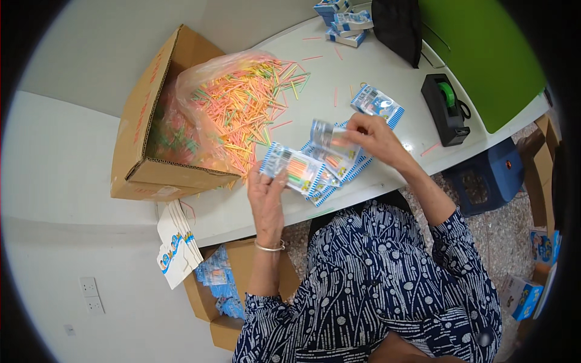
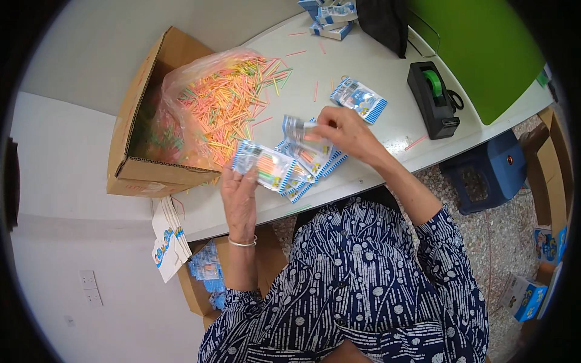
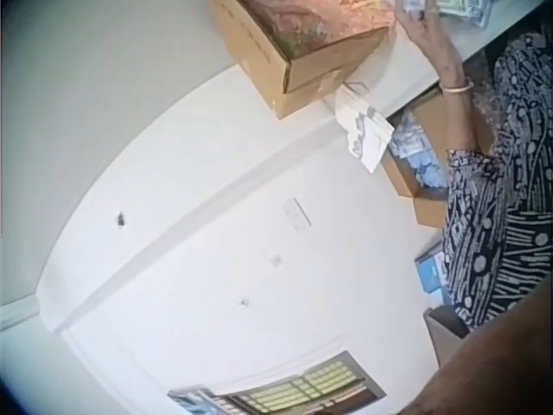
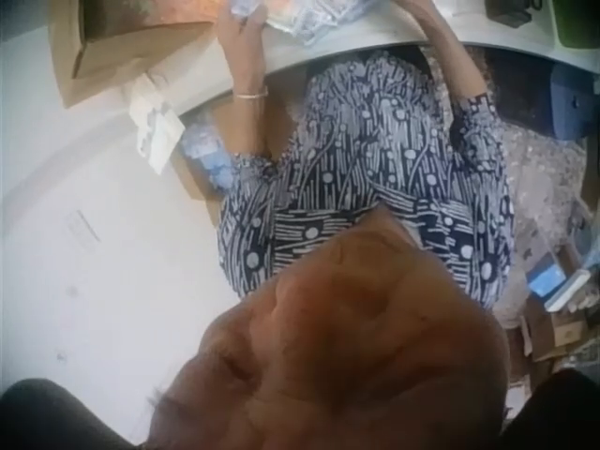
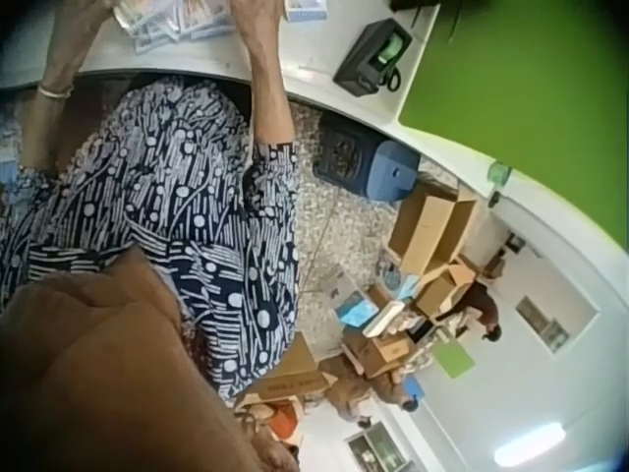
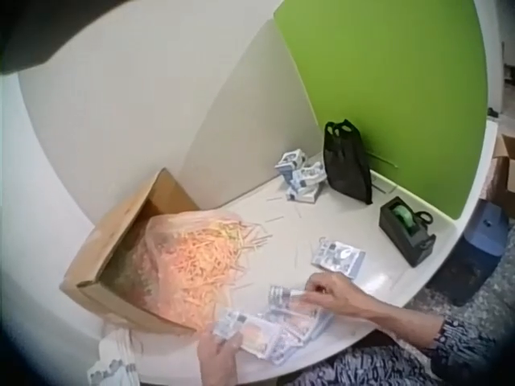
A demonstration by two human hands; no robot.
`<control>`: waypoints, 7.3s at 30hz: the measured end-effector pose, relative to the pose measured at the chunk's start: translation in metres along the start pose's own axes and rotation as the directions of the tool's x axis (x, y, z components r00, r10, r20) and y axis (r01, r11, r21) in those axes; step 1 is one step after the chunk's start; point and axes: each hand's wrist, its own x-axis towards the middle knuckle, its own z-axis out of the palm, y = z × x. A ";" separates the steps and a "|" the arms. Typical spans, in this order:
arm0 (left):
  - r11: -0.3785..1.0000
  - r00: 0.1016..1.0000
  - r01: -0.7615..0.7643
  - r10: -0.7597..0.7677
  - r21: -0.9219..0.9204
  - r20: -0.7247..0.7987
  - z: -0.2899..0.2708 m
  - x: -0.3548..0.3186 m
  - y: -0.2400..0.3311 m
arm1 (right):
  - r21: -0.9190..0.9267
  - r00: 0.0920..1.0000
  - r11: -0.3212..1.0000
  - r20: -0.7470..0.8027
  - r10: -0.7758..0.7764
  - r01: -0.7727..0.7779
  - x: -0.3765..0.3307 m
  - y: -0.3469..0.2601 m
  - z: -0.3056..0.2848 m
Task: Packaging small white items into individual blue pouches from a cardboard box on a workspace desk.
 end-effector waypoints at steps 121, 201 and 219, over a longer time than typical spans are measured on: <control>0.036 0.821 0.508 0.283 0.861 -0.496 -0.437 -0.248 -0.044 | 0.056 0.985 0.998 0.169 -0.043 0.034 -0.056 0.046 0.004; 0.971 0.970 -0.209 0.191 0.119 0.148 0.010 -0.011 -0.059 | 0.282 0.929 0.959 0.348 -0.124 0.022 -0.019 0.002 0.068; 0.557 0.901 -0.432 0.225 0.710 0.372 -0.008 -0.026 0.014 | 0.196 0.934 0.958 0.252 -0.254 0.208 -0.030 0.002 0.079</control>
